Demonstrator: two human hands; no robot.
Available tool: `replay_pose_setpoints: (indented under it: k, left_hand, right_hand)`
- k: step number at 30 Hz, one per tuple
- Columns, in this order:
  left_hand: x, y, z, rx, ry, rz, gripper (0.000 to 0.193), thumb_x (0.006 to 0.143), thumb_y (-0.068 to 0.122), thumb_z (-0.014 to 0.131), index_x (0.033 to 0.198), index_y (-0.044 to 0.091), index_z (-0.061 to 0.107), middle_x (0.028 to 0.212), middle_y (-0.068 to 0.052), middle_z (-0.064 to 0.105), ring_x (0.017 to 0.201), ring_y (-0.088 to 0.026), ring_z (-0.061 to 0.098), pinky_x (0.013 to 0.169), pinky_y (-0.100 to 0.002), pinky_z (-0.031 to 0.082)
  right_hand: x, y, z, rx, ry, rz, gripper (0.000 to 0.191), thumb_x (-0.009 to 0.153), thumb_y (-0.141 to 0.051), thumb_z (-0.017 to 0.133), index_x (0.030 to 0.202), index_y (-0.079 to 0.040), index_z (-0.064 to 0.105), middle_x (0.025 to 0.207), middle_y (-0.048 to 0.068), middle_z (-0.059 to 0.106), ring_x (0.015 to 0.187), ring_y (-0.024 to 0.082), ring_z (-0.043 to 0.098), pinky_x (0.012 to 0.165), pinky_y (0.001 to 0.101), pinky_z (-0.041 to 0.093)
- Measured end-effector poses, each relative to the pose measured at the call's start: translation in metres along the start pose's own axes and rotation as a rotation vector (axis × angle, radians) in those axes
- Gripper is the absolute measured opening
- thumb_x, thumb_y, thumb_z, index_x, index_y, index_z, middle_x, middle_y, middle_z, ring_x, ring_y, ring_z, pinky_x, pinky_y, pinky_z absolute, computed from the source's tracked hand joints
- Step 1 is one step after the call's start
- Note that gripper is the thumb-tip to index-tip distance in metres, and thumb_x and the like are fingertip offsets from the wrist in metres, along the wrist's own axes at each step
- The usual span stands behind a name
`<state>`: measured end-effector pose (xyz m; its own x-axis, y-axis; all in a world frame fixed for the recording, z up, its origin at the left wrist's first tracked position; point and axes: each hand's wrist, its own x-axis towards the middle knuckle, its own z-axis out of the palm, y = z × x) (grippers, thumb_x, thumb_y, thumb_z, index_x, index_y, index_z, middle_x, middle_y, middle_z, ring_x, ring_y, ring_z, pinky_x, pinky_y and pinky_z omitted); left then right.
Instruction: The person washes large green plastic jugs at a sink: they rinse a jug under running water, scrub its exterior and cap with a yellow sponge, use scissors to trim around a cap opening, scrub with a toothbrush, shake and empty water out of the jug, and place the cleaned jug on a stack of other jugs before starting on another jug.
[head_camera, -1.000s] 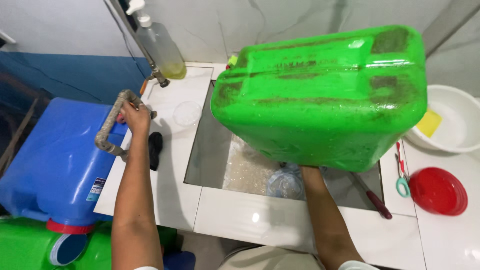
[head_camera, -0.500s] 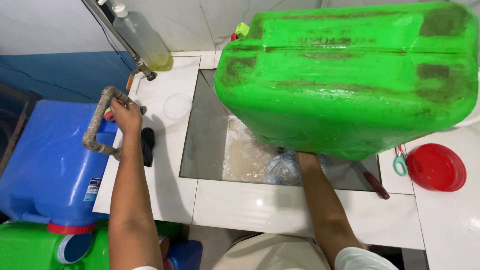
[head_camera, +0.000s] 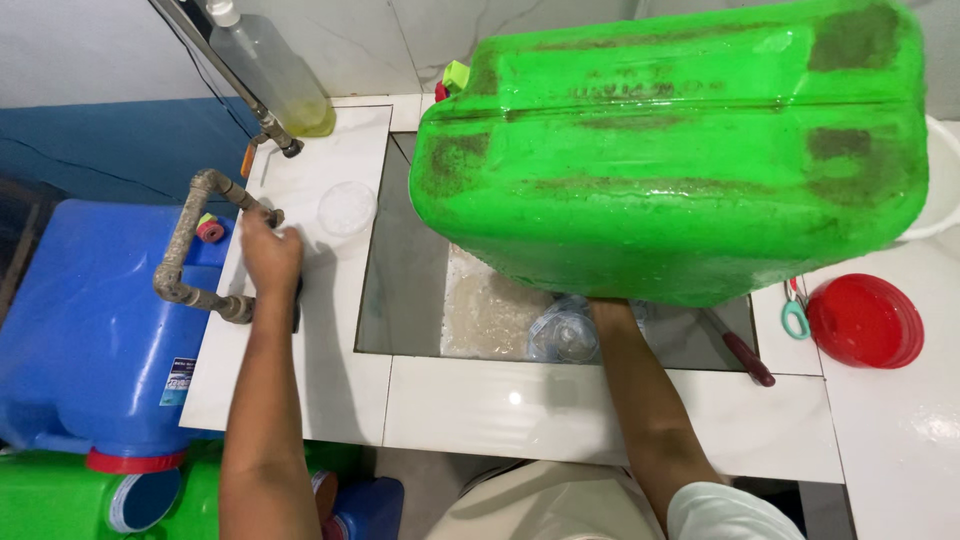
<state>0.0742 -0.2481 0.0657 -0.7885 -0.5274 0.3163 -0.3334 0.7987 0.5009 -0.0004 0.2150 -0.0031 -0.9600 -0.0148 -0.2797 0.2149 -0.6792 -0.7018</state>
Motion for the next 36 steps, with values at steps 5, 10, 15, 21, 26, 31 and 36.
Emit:
replay_pose_setpoints:
  k: [5, 10, 15, 21, 26, 31, 36]
  left_hand:
    - [0.004, 0.001, 0.012, 0.342, -0.295, 0.043, 0.078, 0.095, 0.044, 0.056, 0.160, 0.009, 0.032, 0.159, -0.027, 0.035, 0.146, -0.045, 0.033, 0.116, -0.051, 0.031]
    - [0.027, 0.088, 0.035, -0.922, -0.004, -0.075, 0.078, 0.099, 0.052, 0.046, 0.162, 0.012, 0.024, 0.163, -0.024, 0.028, 0.148, -0.040, 0.026, 0.118, -0.051, 0.023]
    - [-0.021, 0.173, 0.112, -0.897, -0.354, 0.125, 0.081, 0.098, 0.057, 0.043, 0.163, 0.015, 0.021, 0.165, -0.022, 0.026, 0.149, -0.037, 0.025, 0.118, -0.053, 0.022]
    - [-0.045, 0.203, 0.131, -1.016, -0.454, 0.201, 0.084, 0.096, 0.064, 0.040, 0.163, 0.018, 0.019, 0.168, -0.020, 0.025, 0.150, -0.032, 0.024, 0.118, -0.054, 0.021]
    - [-0.032, 0.185, 0.126, -1.073, -0.398, -0.029, 0.086, 0.095, 0.069, 0.037, 0.164, 0.021, 0.017, 0.170, -0.018, 0.023, 0.151, -0.028, 0.023, 0.118, -0.055, 0.020]
    - [0.047, 0.098, 0.026, -1.539, 0.008, -0.087, 0.081, 0.099, 0.067, 0.035, 0.163, 0.019, 0.020, 0.164, -0.019, 0.034, 0.147, -0.028, 0.038, 0.117, -0.053, 0.031]
    - [0.019, 0.195, -0.015, -1.143, -0.131, 0.543, 0.042, 0.111, 0.021, 0.057, 0.151, 0.012, 0.052, 0.130, -0.009, 0.065, 0.124, -0.020, 0.062, 0.109, -0.029, 0.052]
  right_hand:
    - [0.000, -0.010, 0.011, -0.008, -0.006, -0.004, 0.027, 0.074, -0.014, 0.071, 0.100, -0.009, 0.074, 0.131, 0.007, 0.060, 0.125, 0.035, 0.052, 0.093, 0.0468, 0.053]
    - [-0.001, -0.023, 0.045, -0.031, -0.073, 0.032, 0.027, 0.072, -0.011, 0.070, 0.099, -0.009, 0.074, 0.134, 0.007, 0.059, 0.128, 0.036, 0.052, 0.094, 0.0470, 0.053]
    - [-0.004, -0.045, 0.053, -0.069, -0.129, 0.072, 0.027, 0.070, -0.008, 0.070, 0.097, -0.009, 0.073, 0.137, 0.007, 0.059, 0.131, 0.036, 0.051, 0.096, 0.0471, 0.054]
    - [-0.004, -0.066, 0.021, -0.097, -0.083, 0.059, 0.028, 0.069, -0.005, 0.069, 0.096, -0.010, 0.073, 0.140, 0.006, 0.058, 0.134, 0.036, 0.050, 0.097, 0.0472, 0.054]
    - [0.004, -0.100, -0.025, -0.171, 0.062, -0.014, 0.029, 0.067, -0.002, 0.068, 0.094, -0.010, 0.073, 0.142, 0.006, 0.058, 0.137, 0.036, 0.049, 0.098, 0.0474, 0.054]
    - [-0.002, -0.166, -0.094, -0.433, 0.403, -0.291, 0.030, 0.065, 0.000, 0.067, 0.093, -0.010, 0.073, 0.145, 0.005, 0.057, 0.140, 0.037, 0.048, 0.099, 0.0475, 0.054]
    - [-0.011, -0.149, -0.071, -1.359, 0.491, -0.933, 0.031, 0.064, 0.003, 0.067, 0.091, -0.011, 0.073, 0.148, 0.005, 0.057, 0.143, 0.037, 0.047, 0.100, 0.0476, 0.055]
